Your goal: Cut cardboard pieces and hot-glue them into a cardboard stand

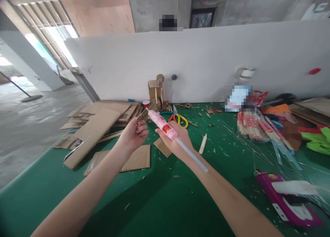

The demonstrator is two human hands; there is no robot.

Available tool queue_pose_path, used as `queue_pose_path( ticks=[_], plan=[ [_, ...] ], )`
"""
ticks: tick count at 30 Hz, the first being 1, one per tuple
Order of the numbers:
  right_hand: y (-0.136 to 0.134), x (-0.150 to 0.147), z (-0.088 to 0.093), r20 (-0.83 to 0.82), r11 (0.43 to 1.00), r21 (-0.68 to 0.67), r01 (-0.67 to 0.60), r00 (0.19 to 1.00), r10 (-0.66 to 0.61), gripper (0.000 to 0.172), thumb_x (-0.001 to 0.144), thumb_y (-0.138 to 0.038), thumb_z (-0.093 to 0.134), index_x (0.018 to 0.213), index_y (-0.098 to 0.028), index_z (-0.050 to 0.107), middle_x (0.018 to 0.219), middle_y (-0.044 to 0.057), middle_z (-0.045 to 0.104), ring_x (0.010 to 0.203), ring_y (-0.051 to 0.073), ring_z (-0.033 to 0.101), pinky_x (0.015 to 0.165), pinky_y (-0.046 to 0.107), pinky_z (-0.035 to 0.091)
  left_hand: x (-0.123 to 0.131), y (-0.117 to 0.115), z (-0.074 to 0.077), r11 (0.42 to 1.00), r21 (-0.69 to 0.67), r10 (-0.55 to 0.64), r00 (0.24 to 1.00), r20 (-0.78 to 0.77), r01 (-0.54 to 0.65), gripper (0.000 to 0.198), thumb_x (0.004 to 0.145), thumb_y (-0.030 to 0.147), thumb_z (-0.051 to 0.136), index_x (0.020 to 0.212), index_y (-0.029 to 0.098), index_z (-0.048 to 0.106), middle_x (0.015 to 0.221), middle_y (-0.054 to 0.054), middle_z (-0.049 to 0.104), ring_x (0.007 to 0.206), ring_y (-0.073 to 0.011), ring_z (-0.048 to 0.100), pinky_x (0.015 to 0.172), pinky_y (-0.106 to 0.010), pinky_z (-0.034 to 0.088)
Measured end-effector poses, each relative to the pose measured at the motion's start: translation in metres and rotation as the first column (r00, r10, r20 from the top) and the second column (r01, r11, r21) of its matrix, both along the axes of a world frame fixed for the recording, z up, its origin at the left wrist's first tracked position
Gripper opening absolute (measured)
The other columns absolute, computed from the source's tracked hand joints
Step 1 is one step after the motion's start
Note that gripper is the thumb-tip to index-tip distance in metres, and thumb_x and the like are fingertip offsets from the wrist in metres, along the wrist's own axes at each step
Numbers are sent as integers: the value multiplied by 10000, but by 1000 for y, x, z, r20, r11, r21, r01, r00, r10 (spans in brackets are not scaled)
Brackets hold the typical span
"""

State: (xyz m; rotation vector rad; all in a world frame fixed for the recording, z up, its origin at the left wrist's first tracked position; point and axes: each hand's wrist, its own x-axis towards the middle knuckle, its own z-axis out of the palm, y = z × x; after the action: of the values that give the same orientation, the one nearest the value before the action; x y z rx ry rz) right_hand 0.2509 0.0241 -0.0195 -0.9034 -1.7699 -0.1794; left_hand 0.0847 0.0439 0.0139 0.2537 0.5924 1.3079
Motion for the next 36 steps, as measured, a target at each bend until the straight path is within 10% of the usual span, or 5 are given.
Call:
queue_pose_path(
  ticks=[36],
  plan=[
    [4, 14, 15, -9, 995, -80, 56, 998, -57, 302, 896, -471, 497, 760, -208, 555, 615, 23, 563, 560, 173, 553, 544, 287, 423, 2, -4, 1, 1000, -24, 17, 999, -34, -18, 302, 924, 151, 426, 632, 177, 353, 475, 95, 330, 297, -15, 240, 302, -159, 148]
  ],
)
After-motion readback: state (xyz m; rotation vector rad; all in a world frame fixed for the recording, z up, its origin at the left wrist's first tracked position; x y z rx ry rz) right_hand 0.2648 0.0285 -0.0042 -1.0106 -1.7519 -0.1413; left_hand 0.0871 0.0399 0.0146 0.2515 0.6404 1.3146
